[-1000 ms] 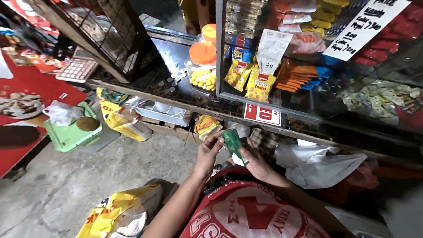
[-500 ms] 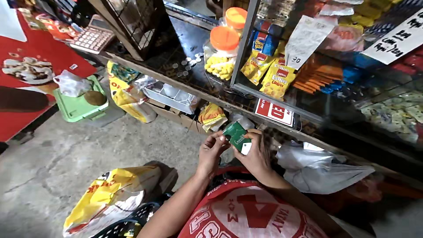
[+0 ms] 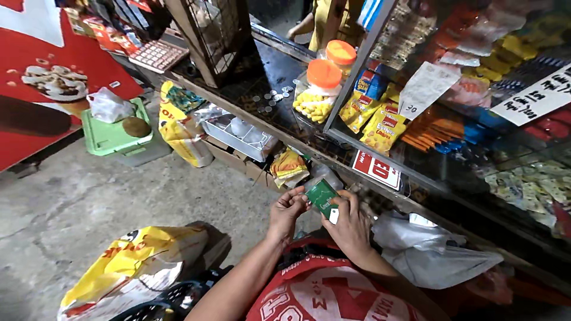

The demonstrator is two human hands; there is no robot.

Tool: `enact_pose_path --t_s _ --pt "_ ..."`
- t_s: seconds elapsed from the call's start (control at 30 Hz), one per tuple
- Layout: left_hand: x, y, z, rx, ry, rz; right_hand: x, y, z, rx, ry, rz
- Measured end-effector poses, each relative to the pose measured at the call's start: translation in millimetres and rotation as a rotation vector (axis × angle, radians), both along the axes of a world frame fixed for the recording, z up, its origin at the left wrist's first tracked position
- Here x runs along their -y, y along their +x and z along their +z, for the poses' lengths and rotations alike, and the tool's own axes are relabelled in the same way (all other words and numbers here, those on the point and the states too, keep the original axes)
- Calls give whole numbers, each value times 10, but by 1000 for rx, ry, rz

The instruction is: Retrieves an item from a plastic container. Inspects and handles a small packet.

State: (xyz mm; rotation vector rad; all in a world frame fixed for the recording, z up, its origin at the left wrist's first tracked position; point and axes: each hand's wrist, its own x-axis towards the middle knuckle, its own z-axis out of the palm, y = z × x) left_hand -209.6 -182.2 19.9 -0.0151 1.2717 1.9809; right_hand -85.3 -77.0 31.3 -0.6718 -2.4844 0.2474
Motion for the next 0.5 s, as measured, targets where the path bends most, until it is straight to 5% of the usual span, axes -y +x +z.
enact_pose_path --t_s 0.1,0.2,0.3,0.4,0.5 --pt "44 -91 -111 -13 32 -28 -2 -8 87 -8 -574 20" --pt "38 -281 -212 69 -11 42 -95 43 108 -9 -1024 300" --pt "97 -581 -158 134 85 79 -251 69 70 241 -1138 503" --pt "254 -874 -166 -72 134 78 -461 106 -47 277 -1152 284" --pt "561 -1244 -655 -431 -20 36 -604 109 -5 185 -1114 75"
